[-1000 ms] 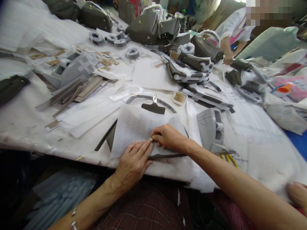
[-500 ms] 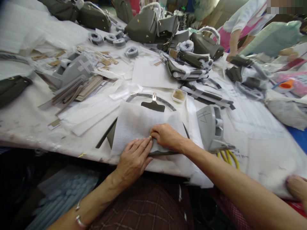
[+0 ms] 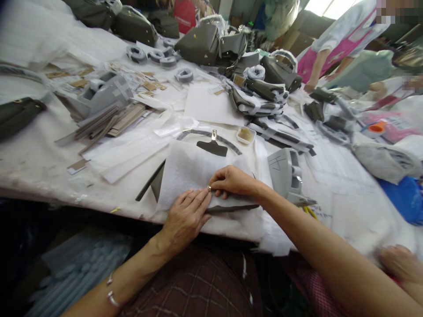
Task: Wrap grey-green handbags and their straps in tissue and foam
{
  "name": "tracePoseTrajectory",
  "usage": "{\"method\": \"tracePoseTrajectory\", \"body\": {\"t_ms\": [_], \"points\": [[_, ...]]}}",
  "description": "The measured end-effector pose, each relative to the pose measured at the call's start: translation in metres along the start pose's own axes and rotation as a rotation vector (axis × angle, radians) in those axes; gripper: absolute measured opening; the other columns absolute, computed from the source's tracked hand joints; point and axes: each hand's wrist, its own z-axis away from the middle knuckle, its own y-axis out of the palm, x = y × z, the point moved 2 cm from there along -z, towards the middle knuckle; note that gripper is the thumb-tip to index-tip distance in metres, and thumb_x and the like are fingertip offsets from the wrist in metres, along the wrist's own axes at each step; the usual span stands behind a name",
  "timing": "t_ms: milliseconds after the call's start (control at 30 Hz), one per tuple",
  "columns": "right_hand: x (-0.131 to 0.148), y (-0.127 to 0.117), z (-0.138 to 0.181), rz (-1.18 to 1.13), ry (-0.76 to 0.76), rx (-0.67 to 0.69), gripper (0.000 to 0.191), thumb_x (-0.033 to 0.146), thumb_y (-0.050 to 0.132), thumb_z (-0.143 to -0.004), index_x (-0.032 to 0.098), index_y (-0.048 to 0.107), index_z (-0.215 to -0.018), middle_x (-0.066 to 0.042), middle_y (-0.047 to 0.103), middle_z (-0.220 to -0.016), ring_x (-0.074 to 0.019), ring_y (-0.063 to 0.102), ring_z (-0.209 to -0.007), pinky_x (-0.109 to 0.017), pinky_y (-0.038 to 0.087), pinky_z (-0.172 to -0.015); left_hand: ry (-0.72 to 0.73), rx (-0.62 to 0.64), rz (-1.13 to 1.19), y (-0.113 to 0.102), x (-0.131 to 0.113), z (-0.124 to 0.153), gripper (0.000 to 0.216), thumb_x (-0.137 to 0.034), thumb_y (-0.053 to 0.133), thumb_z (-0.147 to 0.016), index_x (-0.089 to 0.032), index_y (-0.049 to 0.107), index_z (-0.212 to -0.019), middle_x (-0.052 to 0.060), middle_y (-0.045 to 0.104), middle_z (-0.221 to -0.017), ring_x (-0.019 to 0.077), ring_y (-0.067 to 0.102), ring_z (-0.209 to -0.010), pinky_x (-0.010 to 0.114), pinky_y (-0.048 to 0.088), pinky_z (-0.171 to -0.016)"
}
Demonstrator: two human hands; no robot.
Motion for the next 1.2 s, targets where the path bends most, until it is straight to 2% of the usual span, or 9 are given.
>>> {"method": "tracePoseTrajectory", "body": {"t_ms": [133, 300, 433, 600, 733, 867, 1067, 1200], "points": [[0.005, -0.003, -0.002, 0.093, 0.0, 0.005, 0.021, 0.034, 0.066, -0.078, 0.015, 0.072, -0.086, -0.001, 0.068, -0.065, -0.0114, 0.06, -0.053, -0.022, 0.05, -0.05, -0.002, -0.01, 0.001, 0.0, 0.0, -0.001, 0.049, -0.036, 0.058, -0.094, -0.011, 0.052, -0.135, 0.011, 0.058, -0.14, 0.0225, 0.054, -0.124, 0.038, 0.037, -0.108], [0.017, -0.003, 0.001, 0.419, -0.107, 0.008, 0.013, 0.024, 0.058, -0.081, 0.017, 0.069, -0.084, 0.001, 0.066, -0.064, -0.0103, 0.056, -0.052, -0.021, 0.044, -0.051, -0.011, -0.028, 0.008, 0.001, 0.0, -0.001, 0.048, -0.035, 0.057, -0.095, -0.011, 0.052, -0.135, 0.011, 0.058, -0.139, 0.0219, 0.054, -0.124, 0.038, 0.038, -0.108], [0.02, -0.001, 0.002, 0.639, -0.252, -0.087, 0.01, 0.017, 0.055, -0.079, 0.017, 0.064, -0.076, 0.0, 0.064, -0.068, -0.0115, 0.053, -0.061, -0.023, 0.041, -0.06, -0.01, -0.026, 0.016, 0.002, 0.001, 0.0, 0.047, -0.035, 0.055, -0.096, -0.01, 0.052, -0.136, 0.011, 0.057, -0.14, 0.021, 0.053, -0.125, 0.037, 0.037, -0.109], [0.017, 0.004, 0.003, 0.69, -0.258, -0.143, 0.011, 0.017, 0.053, -0.08, 0.018, 0.061, -0.074, 0.001, 0.062, -0.068, -0.0118, 0.05, -0.061, -0.024, 0.038, -0.06, -0.004, -0.018, 0.027, 0.003, 0.001, -0.001, 0.046, -0.034, 0.048, -0.099, -0.01, 0.05, -0.138, 0.012, 0.054, -0.143, 0.022, 0.052, -0.127, 0.037, 0.036, -0.11], [0.02, -0.001, 0.003, 0.764, -0.25, -0.275, 0.011, 0.014, 0.052, -0.079, 0.017, 0.061, -0.074, -0.001, 0.063, -0.071, -0.0123, 0.051, -0.063, -0.025, 0.038, -0.063, -0.007, -0.019, 0.041, 0.004, 0.002, -0.001, 0.045, -0.033, 0.048, -0.099, -0.01, 0.051, -0.137, 0.011, 0.054, -0.144, 0.0219, 0.052, -0.127, 0.037, 0.036, -0.11], [0.019, -0.01, 0.006, 0.668, -0.185, -0.396, 0.011, 0.019, 0.053, -0.079, 0.018, 0.063, -0.077, -0.002, 0.066, -0.072, -0.0134, 0.056, -0.064, -0.026, 0.042, -0.063, -0.004, -0.021, 0.05, 0.005, 0.002, 0.0, 0.045, -0.033, 0.047, -0.099, -0.009, 0.051, -0.137, 0.012, 0.052, -0.146, 0.0223, 0.052, -0.127, 0.037, 0.035, -0.111], [0.024, -0.002, 0.009, 0.289, 0.072, -0.244, 0.019, 0.024, 0.052, -0.079, 0.017, 0.067, -0.087, 0.0, 0.066, -0.065, -0.0103, 0.056, -0.048, -0.021, 0.046, -0.047, -0.008, -0.037, 0.058, 0.007, 0.002, 0.001, 0.044, -0.032, 0.046, -0.1, -0.01, 0.051, -0.137, 0.012, 0.052, -0.145, 0.0221, 0.051, -0.128, 0.037, 0.036, -0.11], [0.046, 0.009, 0.007, 0.143, 0.021, -0.195, 0.022, 0.033, 0.055, -0.082, 0.015, 0.067, -0.083, -0.004, 0.068, -0.074, -0.0133, 0.063, -0.06, -0.022, 0.052, -0.049, -0.012, -0.071, 0.058, 0.008, 0.002, 0.001, 0.04, -0.028, 0.045, -0.1, -0.01, 0.053, -0.135, 0.011, 0.055, -0.142, 0.0223, 0.052, -0.126, 0.038, 0.037, -0.109]]}}
